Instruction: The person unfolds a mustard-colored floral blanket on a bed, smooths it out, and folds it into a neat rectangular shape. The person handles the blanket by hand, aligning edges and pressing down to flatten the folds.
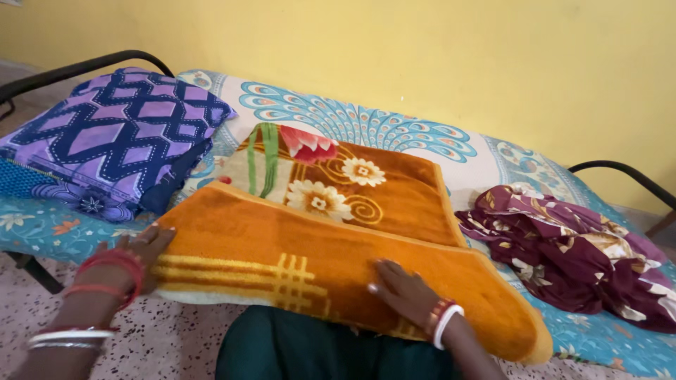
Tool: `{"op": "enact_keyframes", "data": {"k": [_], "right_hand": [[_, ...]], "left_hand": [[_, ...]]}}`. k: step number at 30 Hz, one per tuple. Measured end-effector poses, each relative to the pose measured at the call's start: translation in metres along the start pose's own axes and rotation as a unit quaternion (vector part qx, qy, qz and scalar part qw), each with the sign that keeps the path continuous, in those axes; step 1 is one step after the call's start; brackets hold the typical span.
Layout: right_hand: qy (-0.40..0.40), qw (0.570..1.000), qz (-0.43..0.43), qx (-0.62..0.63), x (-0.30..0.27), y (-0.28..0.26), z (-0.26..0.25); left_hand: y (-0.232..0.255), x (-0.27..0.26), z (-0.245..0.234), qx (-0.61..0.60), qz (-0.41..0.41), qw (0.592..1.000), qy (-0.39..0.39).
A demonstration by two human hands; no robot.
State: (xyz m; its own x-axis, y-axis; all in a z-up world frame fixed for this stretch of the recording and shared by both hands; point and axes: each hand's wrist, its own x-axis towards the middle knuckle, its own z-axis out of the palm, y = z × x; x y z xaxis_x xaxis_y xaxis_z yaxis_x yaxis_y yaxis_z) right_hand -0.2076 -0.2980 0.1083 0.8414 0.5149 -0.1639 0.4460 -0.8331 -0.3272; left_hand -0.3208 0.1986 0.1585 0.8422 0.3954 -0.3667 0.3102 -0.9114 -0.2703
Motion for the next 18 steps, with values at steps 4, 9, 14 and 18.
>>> {"op": "enact_keyframes", "data": {"k": [4, 9, 14, 18], "right_hand": [[0.018, 0.990, -0.135, -0.026, 0.062, -0.022, 0.030], [-0.070, 0.967, -0.190, -0.152, 0.108, -0.005, 0.044], [-0.075, 0.977, -0.108, -0.169, 0.065, 0.099, 0.011], [-0.069, 0.978, 0.175, -0.093, 0.031, 0.153, -0.027]], "left_hand": [[0.076, 0.034, -0.009, 0.046, 0.058, 0.997, 0.004], [0.231, 0.087, -0.020, -0.170, 0.280, 0.933, 0.149], [0.245, 0.113, -0.020, -0.145, 0.235, 0.960, 0.043], [0.219, 0.106, -0.026, -0.169, 0.138, 0.975, 0.036]]}}
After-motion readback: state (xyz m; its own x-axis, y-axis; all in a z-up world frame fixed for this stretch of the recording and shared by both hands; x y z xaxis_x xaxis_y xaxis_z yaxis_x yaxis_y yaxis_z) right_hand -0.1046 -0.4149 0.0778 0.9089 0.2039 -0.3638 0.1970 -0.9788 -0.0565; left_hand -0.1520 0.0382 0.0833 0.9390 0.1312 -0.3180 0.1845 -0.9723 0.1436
